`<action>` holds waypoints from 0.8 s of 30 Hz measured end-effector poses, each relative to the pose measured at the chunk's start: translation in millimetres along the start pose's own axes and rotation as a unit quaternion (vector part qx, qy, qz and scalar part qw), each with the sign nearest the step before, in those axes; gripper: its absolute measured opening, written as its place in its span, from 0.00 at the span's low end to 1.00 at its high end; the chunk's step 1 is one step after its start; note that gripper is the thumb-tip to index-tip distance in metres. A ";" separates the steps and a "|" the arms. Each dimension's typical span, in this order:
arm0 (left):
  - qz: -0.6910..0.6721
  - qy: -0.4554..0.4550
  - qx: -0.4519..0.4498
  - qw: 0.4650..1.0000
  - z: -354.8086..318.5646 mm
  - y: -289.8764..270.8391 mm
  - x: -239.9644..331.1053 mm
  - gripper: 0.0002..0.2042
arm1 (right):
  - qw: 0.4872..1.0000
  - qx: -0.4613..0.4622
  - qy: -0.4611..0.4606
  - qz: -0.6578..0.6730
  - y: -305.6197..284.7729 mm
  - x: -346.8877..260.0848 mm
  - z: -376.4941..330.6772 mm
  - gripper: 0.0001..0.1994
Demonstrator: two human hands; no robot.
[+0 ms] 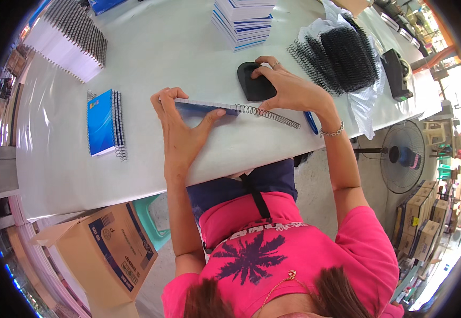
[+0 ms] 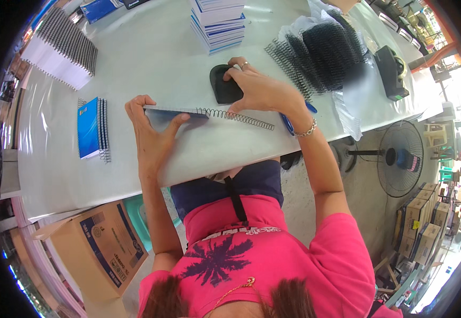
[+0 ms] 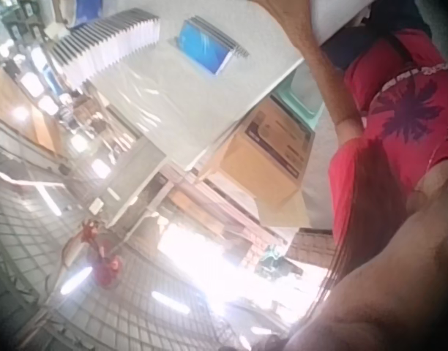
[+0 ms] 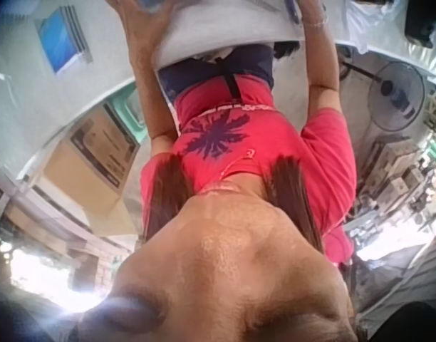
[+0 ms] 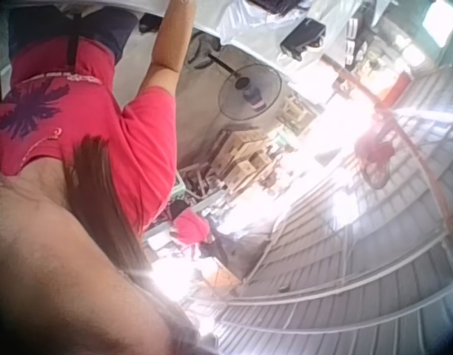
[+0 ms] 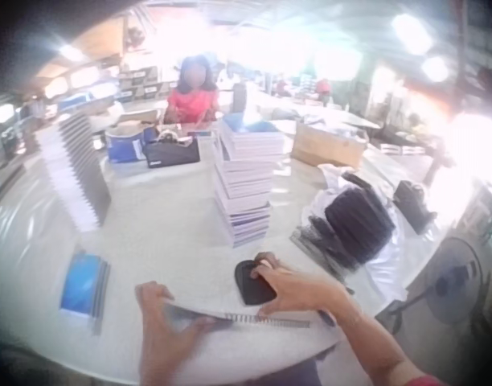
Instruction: The person binds small notebooks by inserting a plastic spiral through pre-punched holes by hand, uses shears to trim the excess spiral, and organizes the bound notebooks into a stack.
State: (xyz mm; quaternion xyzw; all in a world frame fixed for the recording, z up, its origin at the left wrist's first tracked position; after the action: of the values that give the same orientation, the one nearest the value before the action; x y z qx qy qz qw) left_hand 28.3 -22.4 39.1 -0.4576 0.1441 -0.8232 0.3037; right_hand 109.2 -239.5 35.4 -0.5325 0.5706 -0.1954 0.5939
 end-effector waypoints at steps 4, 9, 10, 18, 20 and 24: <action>-0.017 0.001 -0.002 1.000 3.4 3.6 1.9 0.39 | 0.997 -0.003 -0.027 0.077 2.0 3.3 5.1 0.31; -0.003 -0.010 -0.010 1.000 0.5 5.3 2.6 0.42 | 0.839 -0.230 -0.104 0.483 -2.2 -3.1 -7.9 0.35; -0.006 -0.016 -0.012 1.000 0.8 6.0 2.2 0.43 | 0.816 -0.255 -0.105 0.509 -1.7 2.8 -11.3 0.43; -0.010 -0.018 -0.020 1.000 0.8 5.3 -3.0 0.42 | 0.901 -0.240 -0.061 0.355 -2.9 -20.7 -20.7 0.30; -0.014 -0.025 -0.028 0.999 1.0 5.8 -3.9 0.43 | 0.974 -0.110 -0.011 0.197 -5.8 -15.6 -14.7 0.29; -0.017 -0.010 -0.023 1.000 2.7 4.8 -1.5 0.42 | 0.994 0.076 0.021 0.075 1.6 -8.8 -14.2 0.26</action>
State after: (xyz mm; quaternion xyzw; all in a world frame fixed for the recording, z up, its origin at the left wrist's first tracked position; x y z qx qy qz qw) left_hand 32.9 -25.0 37.1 -0.4751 0.1524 -0.8198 0.2809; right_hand 93.6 -237.4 41.3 -0.4373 0.6051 -0.2041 0.6333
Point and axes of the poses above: each hand's wrist, its own z-axis towards the middle knuckle, its own y-axis out of the palm, x = y × z, the point moved 7 cm from there along z, towards the middle knuckle, and after that the axes turned 13 degrees about y, right-handed, at the moved point
